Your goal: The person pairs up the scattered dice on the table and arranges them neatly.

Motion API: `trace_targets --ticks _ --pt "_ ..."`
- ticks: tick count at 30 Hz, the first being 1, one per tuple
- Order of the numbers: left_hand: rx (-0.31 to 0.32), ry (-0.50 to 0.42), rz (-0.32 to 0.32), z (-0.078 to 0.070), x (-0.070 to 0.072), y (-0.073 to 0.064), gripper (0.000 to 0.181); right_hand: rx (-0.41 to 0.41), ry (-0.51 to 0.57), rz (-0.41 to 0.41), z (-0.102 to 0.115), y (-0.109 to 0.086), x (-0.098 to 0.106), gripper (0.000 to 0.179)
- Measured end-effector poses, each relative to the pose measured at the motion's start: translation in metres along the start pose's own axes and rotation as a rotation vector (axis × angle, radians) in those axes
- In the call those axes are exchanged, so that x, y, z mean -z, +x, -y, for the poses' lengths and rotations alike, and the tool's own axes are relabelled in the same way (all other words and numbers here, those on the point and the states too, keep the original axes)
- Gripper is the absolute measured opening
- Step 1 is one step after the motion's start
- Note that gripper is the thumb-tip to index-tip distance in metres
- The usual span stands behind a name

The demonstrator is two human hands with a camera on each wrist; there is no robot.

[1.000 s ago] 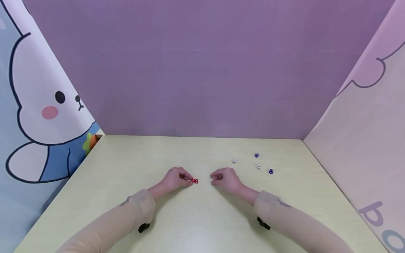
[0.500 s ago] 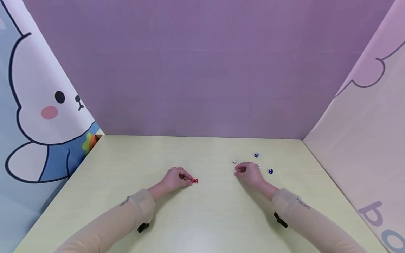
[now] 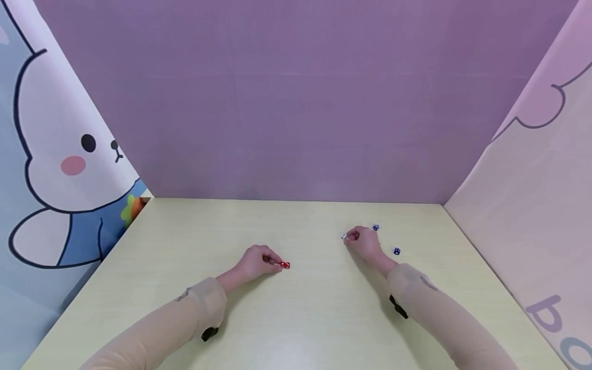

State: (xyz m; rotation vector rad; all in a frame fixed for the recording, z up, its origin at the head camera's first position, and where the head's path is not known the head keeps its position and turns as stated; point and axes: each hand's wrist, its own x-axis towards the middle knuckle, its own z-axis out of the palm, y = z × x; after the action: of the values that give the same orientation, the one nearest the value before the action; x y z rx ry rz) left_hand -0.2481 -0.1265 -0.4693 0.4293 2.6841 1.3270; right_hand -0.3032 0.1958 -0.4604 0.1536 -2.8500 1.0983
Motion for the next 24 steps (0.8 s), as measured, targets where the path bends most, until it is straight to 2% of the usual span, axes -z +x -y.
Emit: trace_targets --ticks 7,17,24 --pt "0.017 -0.014 0.004 0.0 0.0 0.0 0.014 -0.027 -0.05 0.032 0.006 0.002 0.001 0.017" --pt "0.014 -0.021 0.001 -0.003 0.0 -0.001 0.014 0.003 -0.052 0.078 0.008 0.008 -0.004 0.012" --pt "0.005 -0.011 -0.002 -0.002 0.0 -0.001 0.014 0.015 -0.066 0.108 0.017 0.002 -0.008 0.008"
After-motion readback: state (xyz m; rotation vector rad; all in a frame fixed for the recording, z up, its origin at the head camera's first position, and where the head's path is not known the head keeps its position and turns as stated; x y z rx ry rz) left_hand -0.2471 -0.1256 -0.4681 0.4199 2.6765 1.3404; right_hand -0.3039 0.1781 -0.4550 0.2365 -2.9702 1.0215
